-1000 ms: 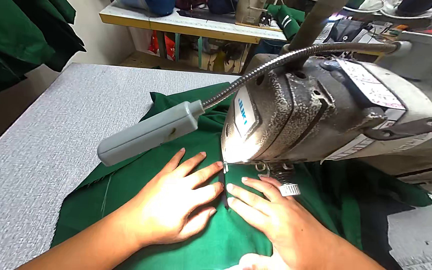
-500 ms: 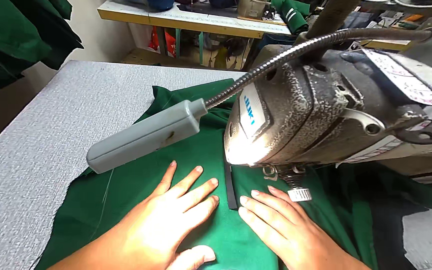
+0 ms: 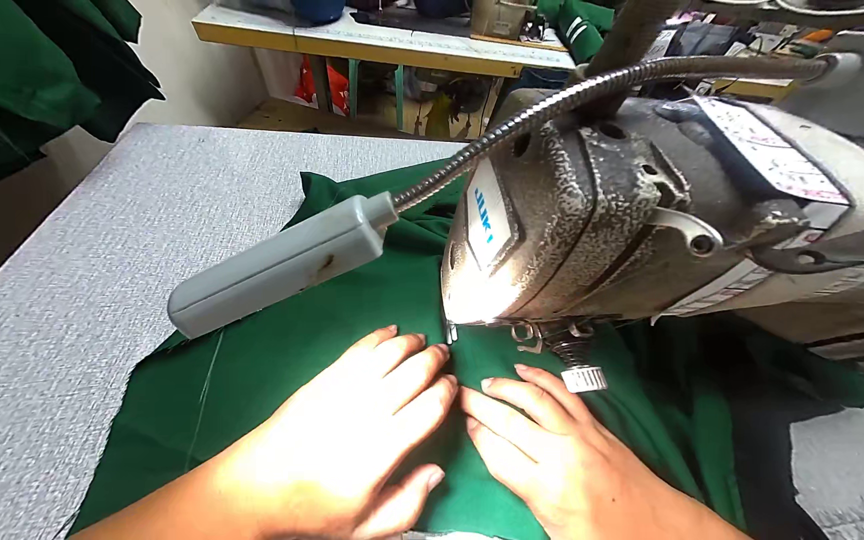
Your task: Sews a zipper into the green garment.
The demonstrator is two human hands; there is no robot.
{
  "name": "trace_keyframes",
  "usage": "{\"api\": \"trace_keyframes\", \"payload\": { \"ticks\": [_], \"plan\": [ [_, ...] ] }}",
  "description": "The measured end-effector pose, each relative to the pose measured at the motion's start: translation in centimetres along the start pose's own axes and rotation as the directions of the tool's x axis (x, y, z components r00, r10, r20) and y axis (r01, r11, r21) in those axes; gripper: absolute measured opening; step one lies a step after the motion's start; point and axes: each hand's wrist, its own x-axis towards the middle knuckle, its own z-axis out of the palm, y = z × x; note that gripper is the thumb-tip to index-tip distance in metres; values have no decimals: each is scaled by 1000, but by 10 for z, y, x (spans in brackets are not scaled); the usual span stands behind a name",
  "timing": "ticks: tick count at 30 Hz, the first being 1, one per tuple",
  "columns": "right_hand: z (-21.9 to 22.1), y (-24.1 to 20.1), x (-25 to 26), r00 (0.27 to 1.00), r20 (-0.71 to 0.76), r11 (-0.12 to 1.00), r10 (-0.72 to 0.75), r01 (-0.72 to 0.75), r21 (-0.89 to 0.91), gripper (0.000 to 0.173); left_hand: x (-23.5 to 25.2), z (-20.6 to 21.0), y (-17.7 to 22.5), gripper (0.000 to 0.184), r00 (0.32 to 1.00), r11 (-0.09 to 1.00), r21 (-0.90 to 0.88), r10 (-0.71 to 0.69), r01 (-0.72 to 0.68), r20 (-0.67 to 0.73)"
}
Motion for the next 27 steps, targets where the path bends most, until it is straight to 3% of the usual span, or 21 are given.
{"api": "trace_keyframes", "payload": {
  "ticks": [13, 21, 27],
  "plan": [
    [0, -3, 5, 1000, -16, 1000, -5, 4, -29, 75, -12, 4, -8, 53, 999, 991, -131, -29, 26, -14],
    [7, 21, 13, 999, -20, 999, -37, 36, -34, 69, -1, 10, -27, 51, 999, 998, -56, -18, 15, -51],
    [3, 24, 11, 1000, 0, 998, -26, 26, -56, 76, 3, 7, -28, 53, 999, 999, -14, -30, 30, -19]
  ]
}}
